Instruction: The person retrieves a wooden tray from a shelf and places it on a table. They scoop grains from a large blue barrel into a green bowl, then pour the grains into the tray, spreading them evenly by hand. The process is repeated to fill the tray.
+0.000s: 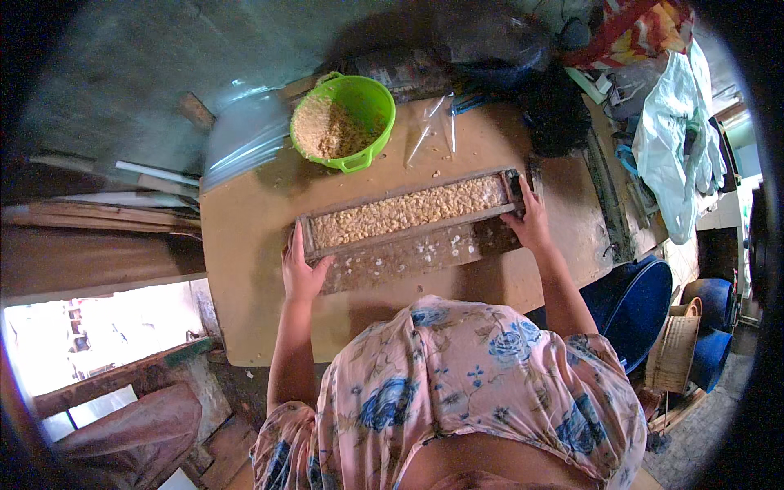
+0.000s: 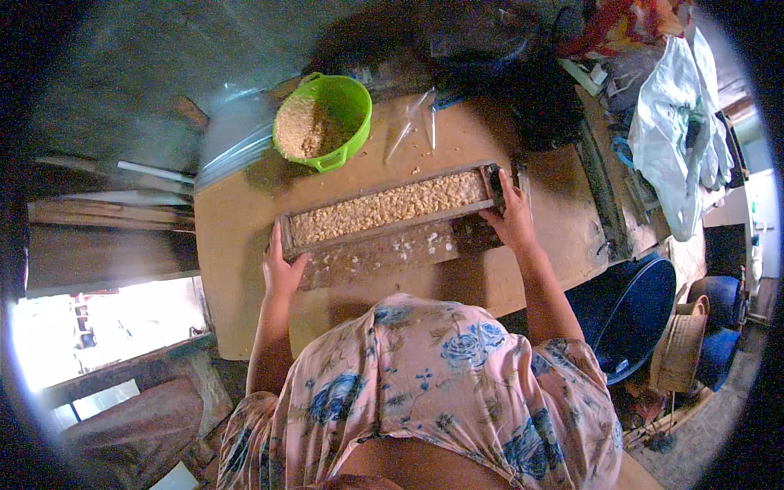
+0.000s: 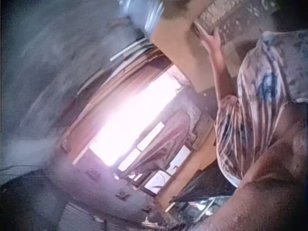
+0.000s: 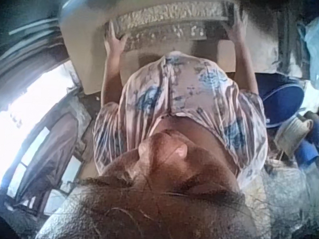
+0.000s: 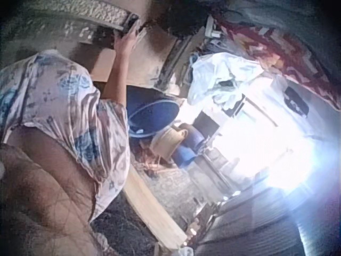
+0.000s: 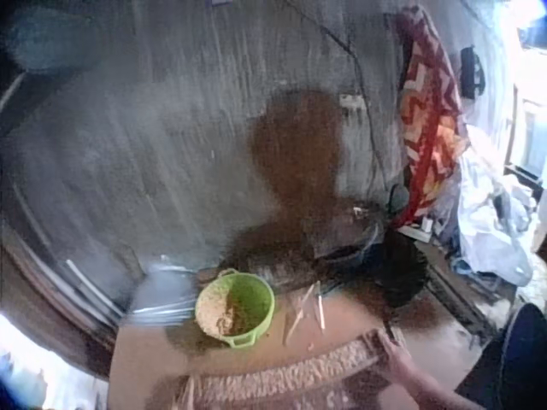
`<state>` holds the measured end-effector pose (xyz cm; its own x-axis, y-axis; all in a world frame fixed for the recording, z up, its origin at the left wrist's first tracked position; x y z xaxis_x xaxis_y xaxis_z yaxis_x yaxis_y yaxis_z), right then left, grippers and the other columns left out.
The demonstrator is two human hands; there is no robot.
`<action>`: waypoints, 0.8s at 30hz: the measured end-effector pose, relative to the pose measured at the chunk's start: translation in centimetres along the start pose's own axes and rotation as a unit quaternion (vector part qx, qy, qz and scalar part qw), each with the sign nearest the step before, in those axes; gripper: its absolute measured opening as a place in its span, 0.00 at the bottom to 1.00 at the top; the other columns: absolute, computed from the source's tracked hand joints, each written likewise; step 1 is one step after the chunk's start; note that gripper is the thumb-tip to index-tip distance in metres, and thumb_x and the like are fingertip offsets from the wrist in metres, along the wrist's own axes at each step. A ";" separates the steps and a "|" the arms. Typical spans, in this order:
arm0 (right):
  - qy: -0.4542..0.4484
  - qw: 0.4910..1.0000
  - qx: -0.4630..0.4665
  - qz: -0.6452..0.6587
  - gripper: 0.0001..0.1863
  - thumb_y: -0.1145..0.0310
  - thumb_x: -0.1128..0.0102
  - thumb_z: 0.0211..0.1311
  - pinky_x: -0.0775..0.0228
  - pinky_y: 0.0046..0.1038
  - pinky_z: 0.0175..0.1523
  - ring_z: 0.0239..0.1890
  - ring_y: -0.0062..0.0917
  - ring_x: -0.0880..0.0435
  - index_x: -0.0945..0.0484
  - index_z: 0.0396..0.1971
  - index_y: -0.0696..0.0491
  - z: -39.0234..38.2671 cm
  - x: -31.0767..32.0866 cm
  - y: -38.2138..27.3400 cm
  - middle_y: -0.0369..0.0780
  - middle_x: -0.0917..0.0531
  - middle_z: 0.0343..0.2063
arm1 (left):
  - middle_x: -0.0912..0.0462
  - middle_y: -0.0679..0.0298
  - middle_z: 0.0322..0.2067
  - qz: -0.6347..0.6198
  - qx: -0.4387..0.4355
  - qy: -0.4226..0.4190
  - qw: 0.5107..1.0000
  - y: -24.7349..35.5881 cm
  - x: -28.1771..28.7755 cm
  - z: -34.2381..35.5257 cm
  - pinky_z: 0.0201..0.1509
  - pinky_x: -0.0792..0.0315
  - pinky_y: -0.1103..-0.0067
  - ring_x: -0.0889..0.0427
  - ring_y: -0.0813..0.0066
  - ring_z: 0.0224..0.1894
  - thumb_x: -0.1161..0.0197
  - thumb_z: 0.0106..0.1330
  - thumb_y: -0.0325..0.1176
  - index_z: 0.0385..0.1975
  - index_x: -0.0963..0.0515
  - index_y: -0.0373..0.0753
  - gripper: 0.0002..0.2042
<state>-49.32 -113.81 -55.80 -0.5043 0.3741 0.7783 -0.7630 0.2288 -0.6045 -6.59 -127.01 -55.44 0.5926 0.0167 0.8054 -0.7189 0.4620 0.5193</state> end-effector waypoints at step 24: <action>0.005 0.999 -0.025 -0.026 0.47 0.64 0.30 0.34 0.40 0.39 0.54 0.50 0.46 0.33 0.46 0.58 0.53 -7.5 0.7 1.4 0.49 0.29 0.47 | 0.33 0.49 0.51 -0.016 0.039 -0.016 0.999 -0.1 -0.6 -9.0 0.53 0.39 0.64 0.34 0.50 0.50 0.35 0.46 0.39 0.57 0.44 0.39 0.37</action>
<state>-47.69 -106.46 -57.39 -0.4605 0.3688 0.8075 -0.7667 0.2932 -0.5711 -3.56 -119.13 -58.53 0.6049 -0.0268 0.7958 -0.7263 0.3911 0.5653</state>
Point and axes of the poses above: each hand's wrist, its own z-axis towards the middle knuckle, its own x-axis out of the back of the hand, y = z × x, the point moved 4 cm from there along z, towards the middle knuckle
